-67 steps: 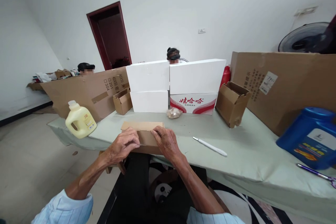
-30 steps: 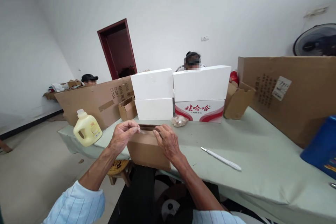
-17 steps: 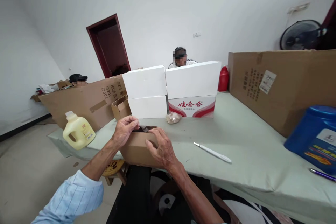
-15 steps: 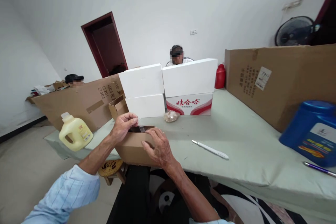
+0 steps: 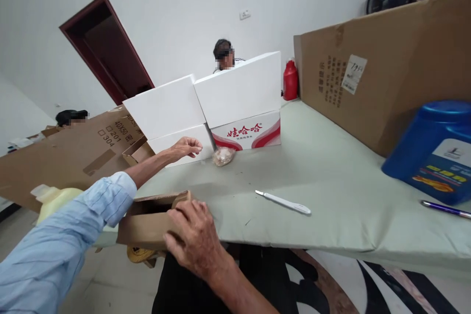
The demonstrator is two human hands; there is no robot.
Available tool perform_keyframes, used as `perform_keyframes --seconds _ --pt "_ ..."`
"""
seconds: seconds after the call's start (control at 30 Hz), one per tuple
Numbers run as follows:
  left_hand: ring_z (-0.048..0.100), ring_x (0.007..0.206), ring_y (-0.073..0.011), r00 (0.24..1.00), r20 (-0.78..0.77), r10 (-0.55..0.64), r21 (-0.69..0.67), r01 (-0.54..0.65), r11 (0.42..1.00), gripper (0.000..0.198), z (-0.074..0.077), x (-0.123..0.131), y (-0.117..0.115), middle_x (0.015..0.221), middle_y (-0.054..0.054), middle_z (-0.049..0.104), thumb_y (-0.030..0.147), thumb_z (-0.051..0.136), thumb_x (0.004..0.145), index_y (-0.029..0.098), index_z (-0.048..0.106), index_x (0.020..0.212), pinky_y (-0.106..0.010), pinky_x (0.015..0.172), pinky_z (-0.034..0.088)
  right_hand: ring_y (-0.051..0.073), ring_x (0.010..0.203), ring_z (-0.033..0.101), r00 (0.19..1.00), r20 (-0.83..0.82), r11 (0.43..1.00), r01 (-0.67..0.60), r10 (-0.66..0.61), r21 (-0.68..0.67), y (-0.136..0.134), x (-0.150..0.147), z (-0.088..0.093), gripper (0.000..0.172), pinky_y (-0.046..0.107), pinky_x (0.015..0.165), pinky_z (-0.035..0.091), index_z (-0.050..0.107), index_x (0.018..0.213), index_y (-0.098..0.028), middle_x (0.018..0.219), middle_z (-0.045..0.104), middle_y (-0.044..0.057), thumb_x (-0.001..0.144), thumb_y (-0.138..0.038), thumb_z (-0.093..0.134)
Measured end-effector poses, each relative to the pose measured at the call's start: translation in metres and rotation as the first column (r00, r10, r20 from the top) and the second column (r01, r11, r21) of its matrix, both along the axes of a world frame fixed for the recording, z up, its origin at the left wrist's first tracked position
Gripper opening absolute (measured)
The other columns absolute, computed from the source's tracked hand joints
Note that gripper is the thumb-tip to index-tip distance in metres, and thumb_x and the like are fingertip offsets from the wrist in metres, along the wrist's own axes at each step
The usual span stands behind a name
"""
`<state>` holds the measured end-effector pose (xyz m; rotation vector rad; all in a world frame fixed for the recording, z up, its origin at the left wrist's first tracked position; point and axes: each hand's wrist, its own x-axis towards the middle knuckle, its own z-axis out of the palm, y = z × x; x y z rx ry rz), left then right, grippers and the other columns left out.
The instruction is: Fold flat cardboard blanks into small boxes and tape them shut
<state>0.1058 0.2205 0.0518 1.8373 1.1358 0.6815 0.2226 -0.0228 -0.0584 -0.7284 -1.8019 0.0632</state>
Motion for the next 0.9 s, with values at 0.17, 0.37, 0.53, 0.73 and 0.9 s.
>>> perform_keyframes --seconds 0.17,0.37,0.53,0.73,0.9 --pt "0.055 0.060 -0.0100 0.994 -0.095 -0.048 -0.043 0.044 0.998 0.018 -0.041 0.038 0.051 0.063 0.003 0.061 0.023 0.082 0.065 0.016 0.068 0.072 -0.024 0.059 0.047 0.024 0.097 0.059 1.000 -0.015 1.000 0.018 -0.018 -0.008 -0.004 0.005 -0.002 0.030 0.042 0.089 0.045 0.065 0.120 -0.018 0.112 0.069 0.009 0.091 -0.025 0.066" --pt "0.050 0.061 -0.0100 0.985 -0.145 -0.088 0.017 0.091 0.996 0.019 -0.083 0.061 0.089 0.063 0.005 0.056 0.021 0.081 0.063 0.016 0.064 0.070 -0.024 0.060 0.041 0.022 0.089 0.056 0.995 -0.070 0.995 0.076 -0.072 0.062 0.013 0.010 -0.006 0.023 0.039 0.079 0.040 0.067 0.113 -0.016 0.103 0.067 0.008 0.094 -0.028 0.061" --pt "0.047 0.062 -0.0095 0.978 -0.190 -0.082 0.098 0.102 0.990 0.033 -0.110 0.069 0.108 0.066 0.007 0.052 0.022 0.087 0.058 0.018 0.058 0.074 -0.024 0.061 0.038 0.019 0.079 0.052 0.980 -0.145 0.981 0.152 -0.135 0.119 0.023 0.004 -0.012 0.019 0.036 0.071 0.034 0.067 0.104 -0.016 0.091 0.064 0.005 0.093 -0.030 0.060" --pt "0.047 0.068 -0.0118 0.961 -0.273 -0.050 0.196 0.106 0.975 0.040 -0.122 0.067 0.111 0.074 0.007 0.053 0.025 0.088 0.061 0.020 0.060 0.090 -0.025 0.065 0.038 0.017 0.073 0.046 0.968 -0.179 0.975 0.198 -0.178 0.102 0.025 -0.003 -0.017 0.018 0.036 0.069 0.031 0.066 0.100 -0.019 0.085 0.062 0.002 0.093 -0.034 0.060" --pt "0.056 0.085 -0.0199 0.944 -0.331 -0.010 0.275 0.106 0.956 0.065 -0.117 0.068 0.098 0.096 0.000 0.064 0.023 0.089 0.064 0.024 0.061 0.123 -0.030 0.076 0.044 0.016 0.071 0.045 0.965 -0.188 0.972 0.208 -0.185 0.110 0.027 -0.006 -0.019 0.020 0.036 0.067 0.029 0.064 0.098 -0.020 0.082 0.061 0.000 0.092 -0.039 0.064"
